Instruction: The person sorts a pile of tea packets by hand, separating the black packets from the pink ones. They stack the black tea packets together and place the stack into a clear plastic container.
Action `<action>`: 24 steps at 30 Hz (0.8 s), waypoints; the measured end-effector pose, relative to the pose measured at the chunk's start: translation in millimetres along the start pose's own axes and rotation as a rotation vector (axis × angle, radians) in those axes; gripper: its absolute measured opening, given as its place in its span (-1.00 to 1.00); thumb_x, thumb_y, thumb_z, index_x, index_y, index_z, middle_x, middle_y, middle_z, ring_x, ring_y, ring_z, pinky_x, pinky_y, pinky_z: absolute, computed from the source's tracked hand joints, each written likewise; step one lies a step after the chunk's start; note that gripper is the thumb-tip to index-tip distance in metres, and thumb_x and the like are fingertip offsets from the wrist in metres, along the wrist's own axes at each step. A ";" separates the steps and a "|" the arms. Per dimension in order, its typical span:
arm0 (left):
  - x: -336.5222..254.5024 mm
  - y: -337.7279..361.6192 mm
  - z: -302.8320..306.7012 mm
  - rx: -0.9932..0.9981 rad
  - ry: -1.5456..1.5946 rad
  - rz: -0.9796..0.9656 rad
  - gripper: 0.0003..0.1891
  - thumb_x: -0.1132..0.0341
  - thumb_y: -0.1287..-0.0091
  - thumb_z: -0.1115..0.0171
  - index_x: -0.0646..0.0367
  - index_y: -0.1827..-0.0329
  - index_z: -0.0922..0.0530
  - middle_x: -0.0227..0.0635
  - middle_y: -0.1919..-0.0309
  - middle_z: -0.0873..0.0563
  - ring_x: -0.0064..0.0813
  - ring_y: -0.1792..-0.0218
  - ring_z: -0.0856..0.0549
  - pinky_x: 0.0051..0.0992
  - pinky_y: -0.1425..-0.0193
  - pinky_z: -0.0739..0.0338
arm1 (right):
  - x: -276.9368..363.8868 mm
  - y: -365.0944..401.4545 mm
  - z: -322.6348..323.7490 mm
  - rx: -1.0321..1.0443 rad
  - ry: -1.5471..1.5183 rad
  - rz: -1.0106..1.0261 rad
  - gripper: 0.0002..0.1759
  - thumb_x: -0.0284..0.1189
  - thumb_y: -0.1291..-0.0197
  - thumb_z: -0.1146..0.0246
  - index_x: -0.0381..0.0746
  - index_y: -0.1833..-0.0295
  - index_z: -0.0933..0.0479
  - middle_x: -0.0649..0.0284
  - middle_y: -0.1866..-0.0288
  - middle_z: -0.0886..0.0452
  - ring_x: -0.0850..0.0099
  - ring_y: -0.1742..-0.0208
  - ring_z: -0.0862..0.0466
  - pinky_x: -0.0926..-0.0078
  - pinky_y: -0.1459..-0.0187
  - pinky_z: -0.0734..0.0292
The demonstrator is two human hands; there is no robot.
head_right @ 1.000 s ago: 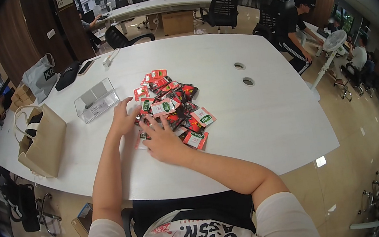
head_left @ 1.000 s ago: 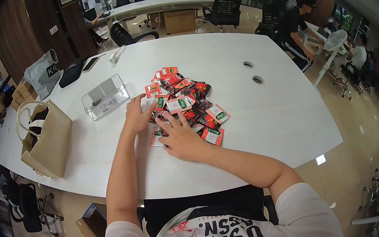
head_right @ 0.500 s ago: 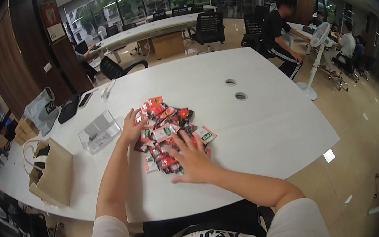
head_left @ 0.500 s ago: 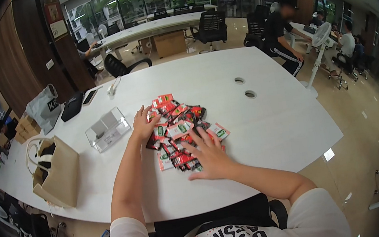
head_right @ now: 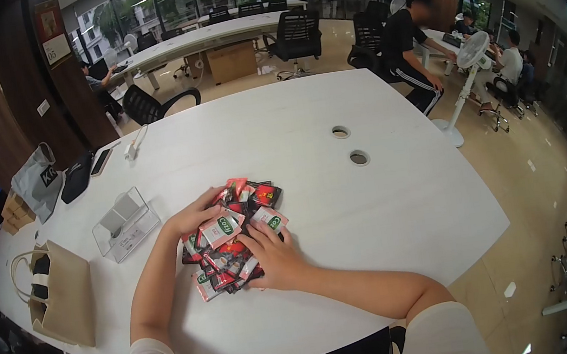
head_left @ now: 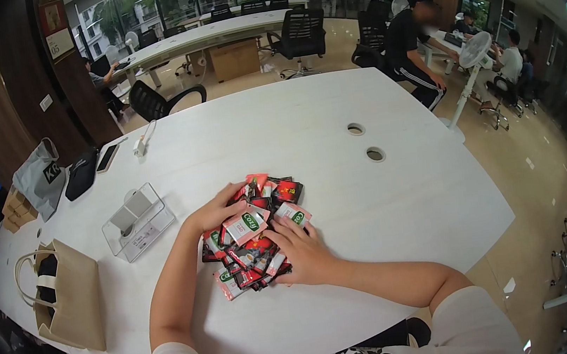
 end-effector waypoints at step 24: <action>-12.6 137.5 -57.0 -1.443 0.418 -0.174 -0.55 0.40 -0.55 -0.29 0.25 -0.46 -0.46 -0.31 0.07 -0.71 -0.58 0.19 -0.67 -0.56 0.14 -0.62 | 29.4 -46.9 84.9 -0.519 -0.161 0.253 -0.40 -0.74 -0.05 -0.40 -0.08 -0.24 -0.64 0.22 -0.08 -0.75 0.09 0.00 -0.79 0.27 0.00 -0.74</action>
Point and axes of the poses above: each hand's wrist, its own y-axis away from the middle knuckle, its own z-axis out of the back of the hand, x = y × z, the point moved 1 cm from there along -y, towards the middle knuckle
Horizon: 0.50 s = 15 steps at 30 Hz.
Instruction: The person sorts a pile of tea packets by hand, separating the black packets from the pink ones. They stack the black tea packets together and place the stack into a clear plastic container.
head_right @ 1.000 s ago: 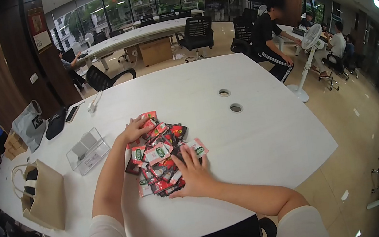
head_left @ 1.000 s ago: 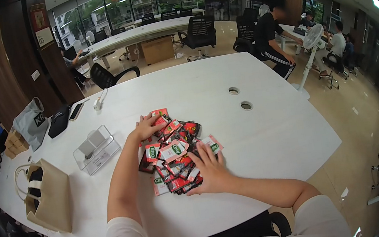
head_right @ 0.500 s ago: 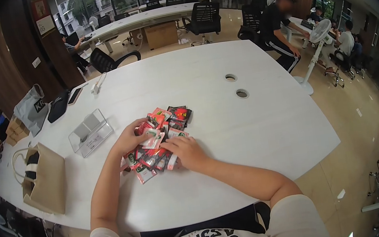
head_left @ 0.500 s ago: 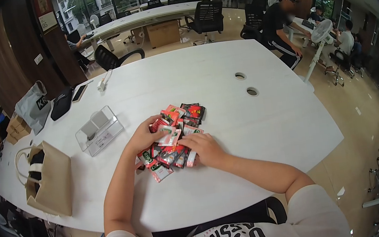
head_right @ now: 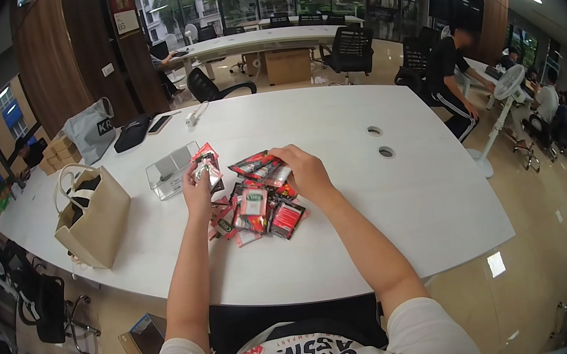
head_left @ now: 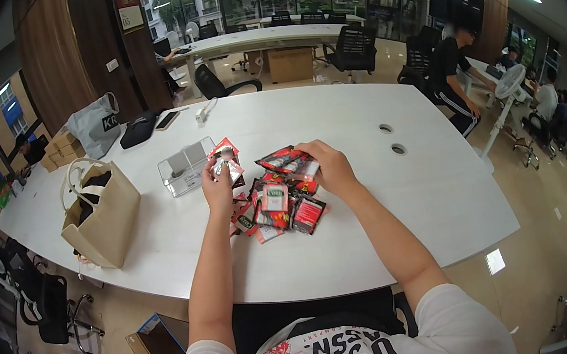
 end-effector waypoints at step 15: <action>-34.5 43.7 -9.8 0.594 -0.700 -0.230 -0.38 0.32 -0.53 -0.32 0.10 -0.63 -0.37 0.05 -0.31 -0.68 -0.08 -0.22 -0.67 -0.27 -0.27 -0.63 | -41.0 12.3 -32.7 0.805 -0.122 -0.168 0.13 -0.27 0.01 -0.65 -0.09 -0.70 -0.29 -0.04 -0.65 -0.37 0.05 -0.64 -0.37 0.21 -0.62 -0.33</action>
Point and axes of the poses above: each hand's wrist, its own y-axis away from the middle knuckle, its own z-axis out of the back of the hand, x = y × z, the point moved 1 cm from there along -y, towards the middle knuckle
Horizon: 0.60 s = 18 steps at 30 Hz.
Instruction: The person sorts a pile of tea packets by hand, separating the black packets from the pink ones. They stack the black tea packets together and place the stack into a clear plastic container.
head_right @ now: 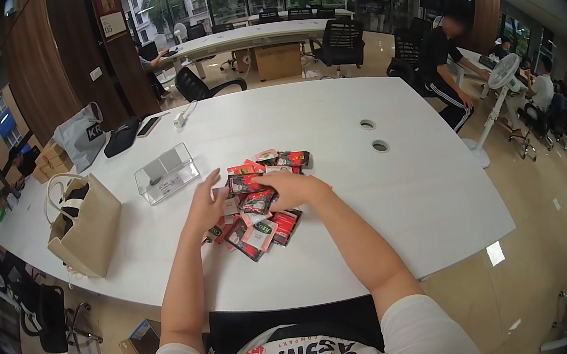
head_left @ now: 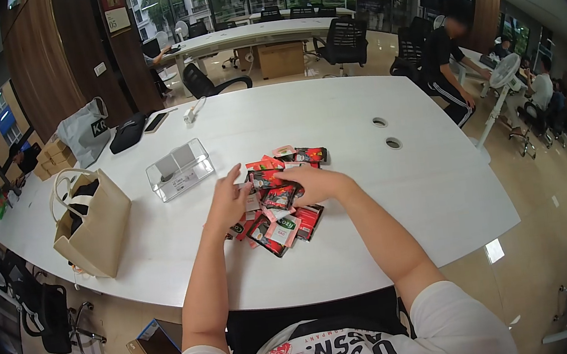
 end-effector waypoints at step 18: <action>-4.6 75.6 -5.5 0.285 -0.359 0.162 0.85 -0.50 0.44 -0.73 0.13 -0.80 0.35 0.32 -0.75 0.18 0.63 -0.67 0.17 0.68 -0.50 0.11 | -66.1 -8.9 -35.6 -0.332 0.144 -0.374 0.45 0.64 0.05 -0.30 -0.12 -0.76 -0.13 -0.11 -0.79 -0.09 -0.18 -0.77 -0.06 -0.12 -0.69 -0.02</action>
Point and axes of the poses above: each hand's wrist, its own y-axis away from the middle knuckle, its own z-axis out of the back of the hand, x = y × z, the point moved 1 cm from there along -y, towards the middle knuckle
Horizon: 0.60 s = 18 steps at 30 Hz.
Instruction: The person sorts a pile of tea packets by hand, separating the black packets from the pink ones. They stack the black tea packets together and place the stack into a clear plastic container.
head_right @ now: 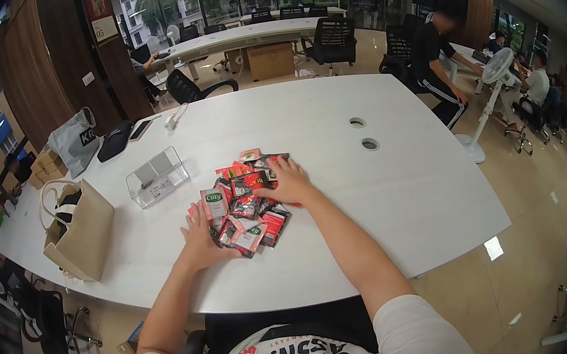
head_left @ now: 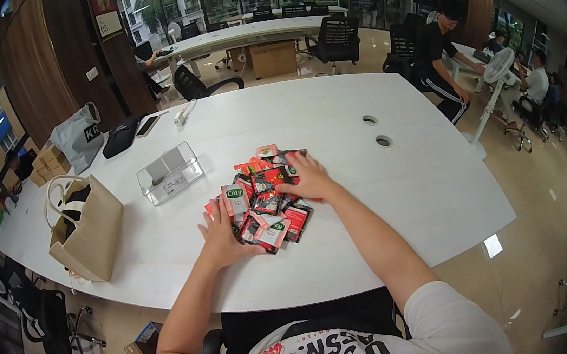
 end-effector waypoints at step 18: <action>-24.3 -128.6 -61.8 -0.095 0.858 -0.099 -0.70 0.47 -0.34 -0.45 0.35 -0.10 -0.64 -0.24 0.17 -0.84 -0.49 0.20 -0.80 -0.40 0.09 -0.70 | -15.5 -11.5 -5.6 -0.393 -0.956 0.132 -0.48 -0.57 -0.27 -0.46 -0.30 -0.28 -0.43 0.23 -0.06 -0.72 0.50 -0.02 -0.70 0.48 -0.10 -0.62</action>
Point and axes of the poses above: each hand's wrist, its own y-axis away from the middle knuckle, its own z-axis out of the back of the hand, x = y × z, the point moved 1 cm from there along -y, towards the middle knuckle
